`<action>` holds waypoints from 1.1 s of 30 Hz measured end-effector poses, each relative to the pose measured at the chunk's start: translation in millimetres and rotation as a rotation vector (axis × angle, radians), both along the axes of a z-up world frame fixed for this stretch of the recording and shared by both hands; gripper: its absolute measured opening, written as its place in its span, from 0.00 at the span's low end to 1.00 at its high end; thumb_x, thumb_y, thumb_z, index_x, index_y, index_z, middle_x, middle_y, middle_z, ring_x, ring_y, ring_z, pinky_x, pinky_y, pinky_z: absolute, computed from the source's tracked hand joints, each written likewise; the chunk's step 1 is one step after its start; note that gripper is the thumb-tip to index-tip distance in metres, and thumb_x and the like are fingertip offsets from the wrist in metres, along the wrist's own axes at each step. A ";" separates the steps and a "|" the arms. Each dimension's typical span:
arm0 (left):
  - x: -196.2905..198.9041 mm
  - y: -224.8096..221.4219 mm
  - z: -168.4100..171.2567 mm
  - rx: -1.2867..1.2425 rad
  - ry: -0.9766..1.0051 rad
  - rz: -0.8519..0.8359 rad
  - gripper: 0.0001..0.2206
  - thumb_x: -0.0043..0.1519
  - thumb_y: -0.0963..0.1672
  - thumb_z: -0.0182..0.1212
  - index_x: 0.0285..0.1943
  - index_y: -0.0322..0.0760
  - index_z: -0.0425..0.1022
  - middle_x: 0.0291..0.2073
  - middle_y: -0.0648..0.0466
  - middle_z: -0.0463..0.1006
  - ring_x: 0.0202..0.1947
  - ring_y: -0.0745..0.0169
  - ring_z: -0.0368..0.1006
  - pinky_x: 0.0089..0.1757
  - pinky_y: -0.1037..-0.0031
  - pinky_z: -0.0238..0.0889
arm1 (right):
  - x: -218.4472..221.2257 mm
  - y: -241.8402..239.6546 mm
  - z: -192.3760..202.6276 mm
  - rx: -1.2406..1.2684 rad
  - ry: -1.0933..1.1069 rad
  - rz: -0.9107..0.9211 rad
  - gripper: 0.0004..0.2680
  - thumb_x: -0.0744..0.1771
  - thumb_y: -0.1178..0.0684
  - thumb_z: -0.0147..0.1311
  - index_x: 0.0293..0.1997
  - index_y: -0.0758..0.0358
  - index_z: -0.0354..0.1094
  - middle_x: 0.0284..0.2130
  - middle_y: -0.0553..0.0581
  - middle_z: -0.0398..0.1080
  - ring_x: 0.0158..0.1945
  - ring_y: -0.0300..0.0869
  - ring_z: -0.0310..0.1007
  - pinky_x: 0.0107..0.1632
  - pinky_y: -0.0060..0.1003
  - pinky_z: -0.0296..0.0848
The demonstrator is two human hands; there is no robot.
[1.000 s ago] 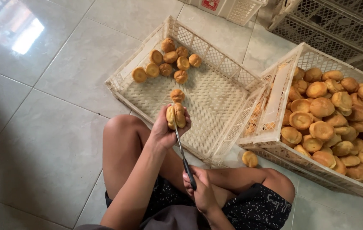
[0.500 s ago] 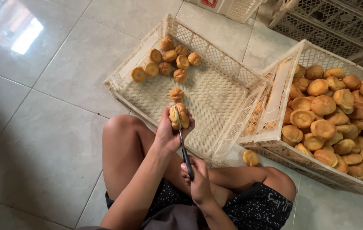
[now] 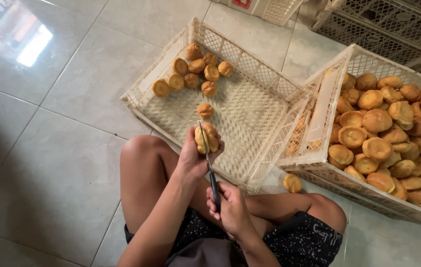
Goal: Cutting small bread buns with scissors to prepare them for filling.
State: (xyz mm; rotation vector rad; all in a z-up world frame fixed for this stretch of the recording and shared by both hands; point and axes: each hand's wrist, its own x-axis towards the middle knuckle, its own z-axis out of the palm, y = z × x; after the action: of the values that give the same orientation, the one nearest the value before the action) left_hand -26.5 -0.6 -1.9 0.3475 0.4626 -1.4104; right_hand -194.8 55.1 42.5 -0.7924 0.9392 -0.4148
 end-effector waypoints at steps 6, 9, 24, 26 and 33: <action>-15.1 6.6 6.6 0.047 -0.055 -0.042 0.15 0.60 0.46 0.60 0.50 0.29 0.70 0.40 0.42 0.73 0.39 0.55 0.71 0.44 0.63 0.71 | -21.0 10.7 -19.0 0.116 -0.050 -0.071 0.04 0.69 0.61 0.51 0.36 0.70 0.67 0.18 0.55 0.62 0.17 0.33 0.52 0.20 0.26 0.50; -28.7 4.6 -1.1 -0.018 -0.036 -0.071 0.19 0.56 0.39 0.55 0.59 0.36 0.66 0.50 0.40 0.71 0.52 0.49 0.68 0.53 0.52 0.66 | -34.2 9.2 -19.6 0.178 -0.103 -0.125 0.04 0.69 0.60 0.51 0.36 0.68 0.66 0.18 0.53 0.61 0.18 0.32 0.51 0.21 0.25 0.49; -198.4 -145.1 50.6 -0.646 -0.627 -0.433 0.38 0.69 0.58 0.40 0.84 0.51 0.27 0.62 0.41 0.62 0.50 0.49 0.69 0.45 0.62 0.67 | -218.9 22.7 -52.3 0.088 -0.478 -0.190 0.14 0.64 0.47 0.60 0.36 0.72 0.64 0.20 0.54 0.60 0.19 0.33 0.49 0.22 0.27 0.47; -223.8 -136.2 33.6 -0.634 -0.655 -0.549 0.35 0.68 0.59 0.34 0.83 0.52 0.33 0.67 0.35 0.59 0.55 0.37 0.71 0.43 0.59 0.68 | -249.3 25.4 -64.0 -0.014 -0.497 -0.191 0.15 0.65 0.44 0.60 0.34 0.71 0.65 0.18 0.54 0.59 0.18 0.33 0.47 0.21 0.29 0.46; -223.3 -74.4 5.5 -0.784 -2.155 0.029 0.06 0.55 0.34 0.61 0.38 0.31 0.79 0.60 0.42 0.71 0.33 0.59 0.73 0.36 0.71 0.70 | -329.7 61.8 -153.3 0.174 -0.798 -0.041 0.18 0.64 0.45 0.67 0.45 0.68 0.63 0.29 0.55 0.65 0.24 0.36 0.55 0.29 0.29 0.53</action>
State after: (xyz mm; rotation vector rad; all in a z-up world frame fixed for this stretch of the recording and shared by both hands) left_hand -249.8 -75.0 3.6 0.9159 -1.7408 -0.4410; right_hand -524.5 116.9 -110.8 -0.3846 0.2368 -0.6131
